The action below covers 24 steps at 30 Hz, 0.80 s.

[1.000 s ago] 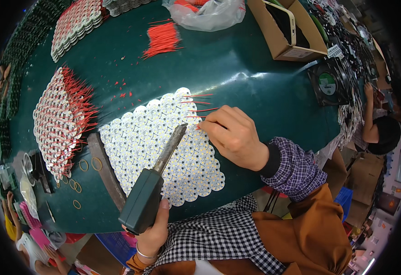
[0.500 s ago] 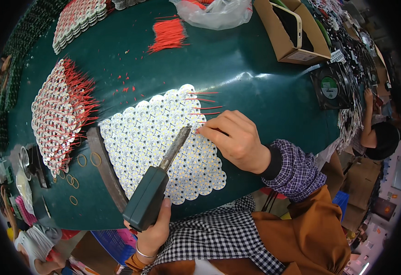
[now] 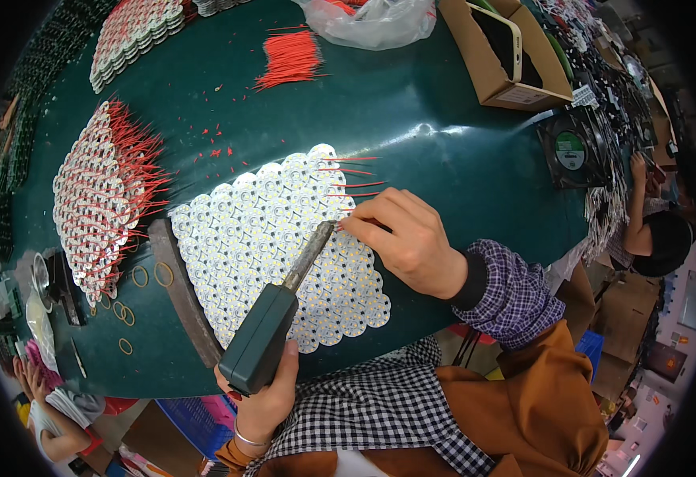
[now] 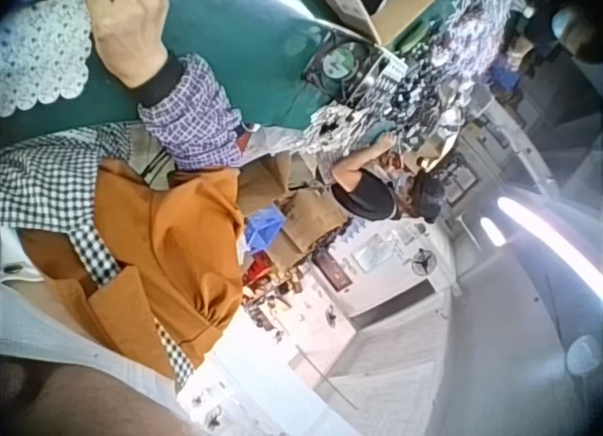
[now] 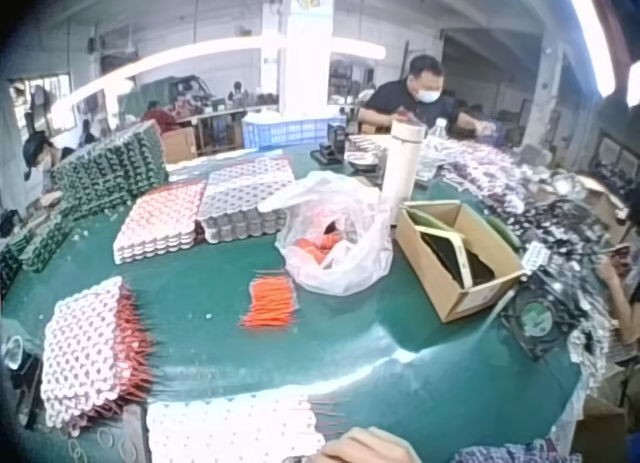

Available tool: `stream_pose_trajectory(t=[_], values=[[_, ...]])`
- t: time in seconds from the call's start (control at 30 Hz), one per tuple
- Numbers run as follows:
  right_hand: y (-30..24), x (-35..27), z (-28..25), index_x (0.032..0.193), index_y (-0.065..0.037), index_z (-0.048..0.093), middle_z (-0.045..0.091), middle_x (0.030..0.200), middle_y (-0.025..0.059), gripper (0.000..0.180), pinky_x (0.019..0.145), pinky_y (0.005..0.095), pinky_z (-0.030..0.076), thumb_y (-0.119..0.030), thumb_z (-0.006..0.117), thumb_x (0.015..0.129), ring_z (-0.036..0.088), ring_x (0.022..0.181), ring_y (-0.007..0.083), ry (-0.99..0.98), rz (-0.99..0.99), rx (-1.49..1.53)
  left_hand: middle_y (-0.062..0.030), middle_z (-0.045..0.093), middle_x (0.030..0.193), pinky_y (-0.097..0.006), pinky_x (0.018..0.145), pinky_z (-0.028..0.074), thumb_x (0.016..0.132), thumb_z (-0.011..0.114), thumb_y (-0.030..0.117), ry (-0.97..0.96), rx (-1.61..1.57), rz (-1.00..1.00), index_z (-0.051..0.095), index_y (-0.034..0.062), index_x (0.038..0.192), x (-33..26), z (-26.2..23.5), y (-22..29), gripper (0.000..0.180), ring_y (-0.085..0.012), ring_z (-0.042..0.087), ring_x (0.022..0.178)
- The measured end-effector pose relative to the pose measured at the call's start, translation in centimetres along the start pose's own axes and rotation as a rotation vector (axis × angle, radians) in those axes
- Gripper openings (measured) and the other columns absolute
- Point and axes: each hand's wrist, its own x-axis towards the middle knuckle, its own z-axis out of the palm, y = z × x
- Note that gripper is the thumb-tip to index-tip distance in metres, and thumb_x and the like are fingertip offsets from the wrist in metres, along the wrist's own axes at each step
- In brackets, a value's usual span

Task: The person solders individual red wires onto connection points on a grid-array LED board using a soldering iron.

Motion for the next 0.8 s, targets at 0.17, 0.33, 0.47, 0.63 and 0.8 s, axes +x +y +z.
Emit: stream_pose_trajectory(t=[0.17, 0.33, 0.47, 0.63, 0.8], values=[[0.1, 0.0, 0.1, 0.093, -0.004, 0.068, 0.062, 0.089, 0.0040, 0.017, 0.069, 0.0325, 0.048, -0.003, 0.069, 0.076, 0.060, 0.082, 0.0200, -0.002, 0.002, 0.013, -0.0070, 0.069, 0.075, -0.032, 0.056, 0.049, 0.084, 0.079, 0.008, 0.051, 0.100, 0.045, 0.074, 0.0012, 0.090, -0.2, 0.1, 0.7, 0.011, -0.0198, 0.064, 0.057], [-0.1, 0.0, 0.1, 0.093, -0.003, 0.068, 0.062, 0.088, 0.0044, 0.017, 0.069, 0.0332, 0.049, -0.004, 0.070, 0.076, 0.060, 0.081, 0.0205, 0.003, -0.002, -0.008, -0.0057, 0.068, 0.090, -0.024, 0.057, 0.049, 0.085, 0.076, -0.004, -0.019, -0.049, 0.045, 0.068, -0.0049, 0.113, -0.9, -0.5, -0.6, 0.029, -0.0092, 0.061, 0.066], [-0.1, 0.1, 0.0, 0.094, -0.003, 0.069, 0.063, 0.089, 0.0046, 0.019, 0.070, 0.0340, 0.049, -0.005, 0.070, 0.075, 0.062, 0.083, 0.0209, 0.011, -0.014, -0.021, -0.0072, 0.069, 0.095, -0.024, 0.057, 0.049, 0.085, 0.076, -0.005, 0.054, -0.215, -0.082, 0.067, -0.0045, 0.116, -1.6, -0.4, -0.7, 0.032, -0.0096, 0.061, 0.067], [-0.5, -1.1, -1.1, 0.096, -0.003, 0.070, 0.065, 0.092, 0.0054, 0.021, 0.073, 0.0333, 0.050, -0.006, 0.069, 0.075, 0.064, 0.084, 0.0217, 0.044, -0.011, -0.033, -0.0082, 0.070, 0.101, -0.024, 0.060, 0.050, 0.087, 0.075, -0.004, 0.045, -0.199, -0.124, 0.067, -0.0021, 0.121, -1.8, -0.7, 0.3, 0.036, -0.0099, 0.062, 0.071], [-0.5, -2.0, -1.1, 0.096, -0.003, 0.069, 0.064, 0.090, 0.0052, 0.021, 0.070, 0.0331, 0.048, -0.006, 0.070, 0.075, 0.063, 0.080, 0.0213, 0.023, 0.018, 0.004, -0.0082, 0.071, 0.104, -0.025, 0.064, 0.052, 0.088, 0.075, 0.000, -0.069, -0.117, -0.104, 0.067, -0.0016, 0.122, -1.9, -1.0, 0.3, 0.035, -0.0105, 0.063, 0.073]])
